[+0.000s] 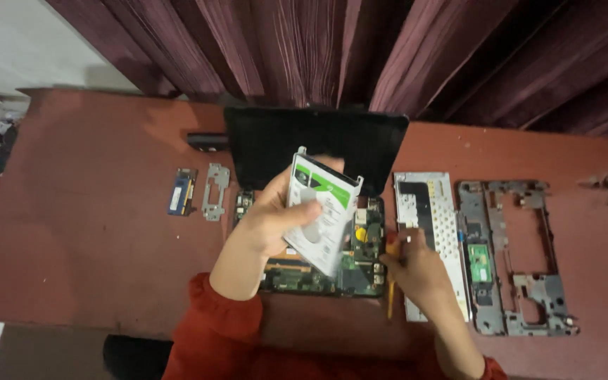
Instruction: Disassembling a laptop to remove internal components like the hard drive and unscrewing internal parts using a screwdriver.
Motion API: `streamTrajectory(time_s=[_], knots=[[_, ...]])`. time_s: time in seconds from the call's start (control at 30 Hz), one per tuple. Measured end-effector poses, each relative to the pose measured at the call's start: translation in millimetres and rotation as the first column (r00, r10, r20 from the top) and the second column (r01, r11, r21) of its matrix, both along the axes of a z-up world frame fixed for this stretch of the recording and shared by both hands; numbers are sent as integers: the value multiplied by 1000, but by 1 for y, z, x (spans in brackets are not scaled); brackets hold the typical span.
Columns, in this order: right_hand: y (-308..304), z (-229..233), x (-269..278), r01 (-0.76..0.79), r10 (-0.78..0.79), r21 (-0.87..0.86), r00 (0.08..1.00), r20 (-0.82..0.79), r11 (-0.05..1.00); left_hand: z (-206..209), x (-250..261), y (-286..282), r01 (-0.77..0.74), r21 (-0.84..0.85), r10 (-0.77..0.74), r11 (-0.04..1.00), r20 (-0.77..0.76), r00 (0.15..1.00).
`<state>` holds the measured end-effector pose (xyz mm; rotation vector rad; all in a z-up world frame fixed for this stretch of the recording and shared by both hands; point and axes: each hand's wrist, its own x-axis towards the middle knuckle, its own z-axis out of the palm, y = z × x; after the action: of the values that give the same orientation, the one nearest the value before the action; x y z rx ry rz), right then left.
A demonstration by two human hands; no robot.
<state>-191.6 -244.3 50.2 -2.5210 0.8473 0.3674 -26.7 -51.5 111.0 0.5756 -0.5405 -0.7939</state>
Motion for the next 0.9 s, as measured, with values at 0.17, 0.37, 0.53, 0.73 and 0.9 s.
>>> streamTrajectory(time_s=[0.17, 0.37, 0.53, 0.73, 0.9], knots=[[-17, 62, 2, 261, -420, 549, 889, 184, 794, 13, 11, 1, 246, -109, -218, 963, 220, 951], [-83, 37, -70, -535, -368, 385, 144, 919, 752, 24, 6, 4, 166, -191, -107, 967, 289, 951], [30, 102, -11, -56, -359, 354, -122, 925, 933, 52, -5, 15, -159, 105, 95, 982, 453, 886], [24, 82, -14, -74, -169, 159, -155, 973, 985, 62, -7, 18, -292, 215, 202, 932, 360, 911], [31, 85, -4, -57, -146, 140, -131, 980, 989, 60, -5, 15, -278, 200, 198, 940, 344, 918]])
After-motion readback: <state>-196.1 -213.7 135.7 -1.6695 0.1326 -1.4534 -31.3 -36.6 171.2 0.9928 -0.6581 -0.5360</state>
